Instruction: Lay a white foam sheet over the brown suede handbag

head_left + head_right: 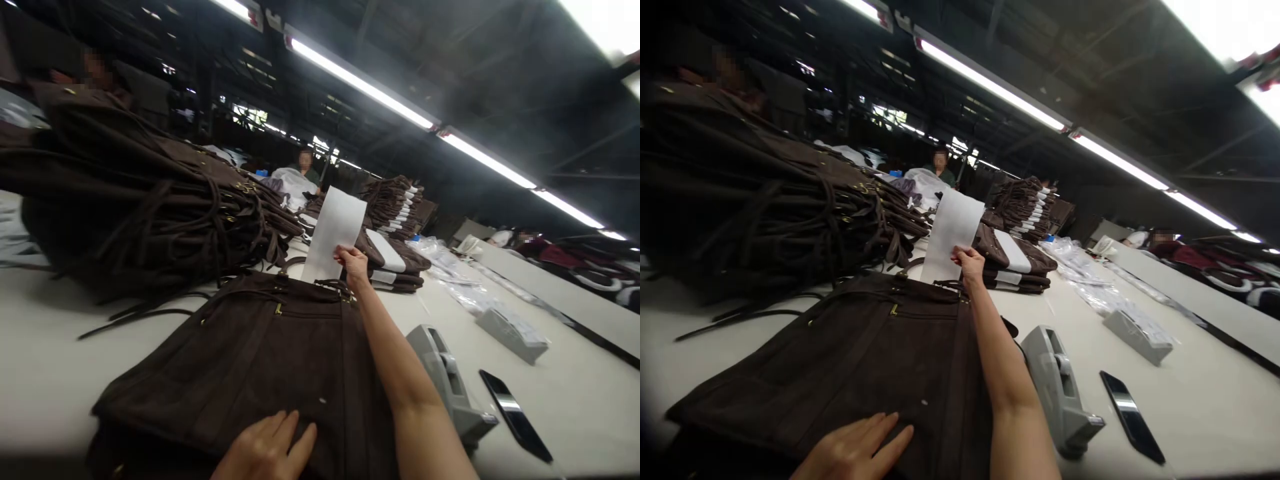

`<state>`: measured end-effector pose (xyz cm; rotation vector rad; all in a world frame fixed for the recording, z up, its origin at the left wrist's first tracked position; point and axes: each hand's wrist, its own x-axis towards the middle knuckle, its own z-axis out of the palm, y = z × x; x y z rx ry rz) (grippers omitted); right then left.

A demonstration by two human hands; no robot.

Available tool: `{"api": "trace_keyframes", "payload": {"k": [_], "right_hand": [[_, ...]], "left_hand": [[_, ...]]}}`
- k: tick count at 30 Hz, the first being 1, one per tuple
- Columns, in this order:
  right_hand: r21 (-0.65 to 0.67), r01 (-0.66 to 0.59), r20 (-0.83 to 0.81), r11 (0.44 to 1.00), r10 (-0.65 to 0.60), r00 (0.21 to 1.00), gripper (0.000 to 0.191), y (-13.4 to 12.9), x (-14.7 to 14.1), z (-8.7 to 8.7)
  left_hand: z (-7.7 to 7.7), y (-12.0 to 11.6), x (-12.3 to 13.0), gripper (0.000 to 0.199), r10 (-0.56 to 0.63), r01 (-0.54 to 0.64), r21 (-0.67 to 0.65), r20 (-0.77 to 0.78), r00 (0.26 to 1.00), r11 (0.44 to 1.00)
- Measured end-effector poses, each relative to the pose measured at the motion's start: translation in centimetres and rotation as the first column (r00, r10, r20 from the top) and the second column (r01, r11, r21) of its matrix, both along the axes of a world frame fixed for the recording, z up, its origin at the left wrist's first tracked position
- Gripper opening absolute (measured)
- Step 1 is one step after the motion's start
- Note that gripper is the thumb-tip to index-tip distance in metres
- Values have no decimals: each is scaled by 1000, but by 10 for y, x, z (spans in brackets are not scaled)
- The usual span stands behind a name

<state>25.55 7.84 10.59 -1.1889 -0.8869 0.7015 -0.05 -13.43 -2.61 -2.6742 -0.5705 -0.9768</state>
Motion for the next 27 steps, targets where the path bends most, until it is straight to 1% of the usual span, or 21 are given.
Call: {"api": "trace_keyframes", "payload": {"k": [2, 4, 6, 7, 8, 9, 10, 11, 12, 13, 14, 15, 16, 17, 18, 19, 21, 22, 23, 24, 27], "right_hand": [[-14, -118, 81, 993, 118, 990, 19, -22, -6, 4], [-104, -205, 232, 973, 224, 947, 24, -49, -11, 2], [-236, -207, 408, 949, 290, 866, 24, -76, -18, -10], [-294, -169, 501, 941, 303, 811, 23, -91, -21, -18], [-330, -111, 608, 937, 301, 735, 21, -105, -24, -28], [-333, -42, 720, 942, 282, 634, 17, -119, -27, -40], [-298, 22, 823, 954, 245, 513, 13, -132, -29, -51], [-235, 69, 902, 970, 191, 386, 8, -145, -31, -63], [-163, 86, 954, 983, 135, 267, 5, -158, -33, -73], [-99, 70, 982, 993, 86, 170, 7, -169, -34, -82], [-58, 26, 993, 998, 55, 104, 12, -179, -35, -90], [-44, -35, 997, 998, 46, 70, 17, -187, -36, -96], [-50, -106, 996, 993, 58, 69, 22, -195, -37, -101], [-66, -177, 991, 982, 85, 103, 26, -201, -38, -104], [-78, -238, 979, 968, 119, 163, 29, -207, -40, -107], [-84, -281, 958, 956, 154, 240, 31, -213, -42, -109], [-85, -310, 902, 947, 205, 381, 33, -223, -47, -110], [-86, -304, 877, 949, 216, 429, 33, -228, -49, -110], [-85, -293, 860, 952, 219, 460, 33, -232, -51, -109], [-85, -290, 852, 953, 220, 474, 34, -236, -51, -107], [-68, -292, 861, 954, 204, 465, 41, -238, -52, -97]], "left_hand": [[14, 0, 3, 31, 24, -30, -109, -51, 998, 994], [32, -1, 6, 30, 25, -54, -228, -129, 991, 972], [47, -4, 7, 29, 15, -75, -310, -190, 982, 948], [51, -5, 7, 29, 13, -83, -332, -208, 978, 940], [52, -6, 6, 28, 14, -89, -339, -215, 976, 936], [50, -8, 6, 28, 20, -92, -333, -213, 977, 938], [46, -9, 5, 29, 27, -90, -312, -201, 979, 946], [40, -11, 4, 29, 34, -83, -275, -178, 983, 958], [33, -13, 2, 30, 38, -70, -221, -146, 989, 973], [25, -15, 1, 30, 36, -53, -157, -109, 993, 986], [18, -17, -1, 30, 29, -35, -88, -71, 997, 995], [12, -19, -3, 31, 23, -24, -26, -37, 999, 999], [6, -21, -4, 32, 17, -16, 22, -11, 1000, 1000], [2, -23, -6, 32, 12, -13, 50, 2, 1000, 999], [0, -24, -7, 32, 13, -13, 61, 6, 1000, 998], [-1, -25, -7, 32, 18, -18, 59, 2, 1000, 998], [-2, -25, -6, 32, 30, -30, 37, -17, 999, 999], [-1, -24, -5, 32, 35, -34, 27, -21, 999, 999], [-1, -23, -4, 32, 39, -39, 18, -20, 999, 999], [0, -22, -2, 32, 40, -40, 13, -16, 999, 999], [3, -13, 6, 31, 46, -46, 0, -4, 999, 999]]}}
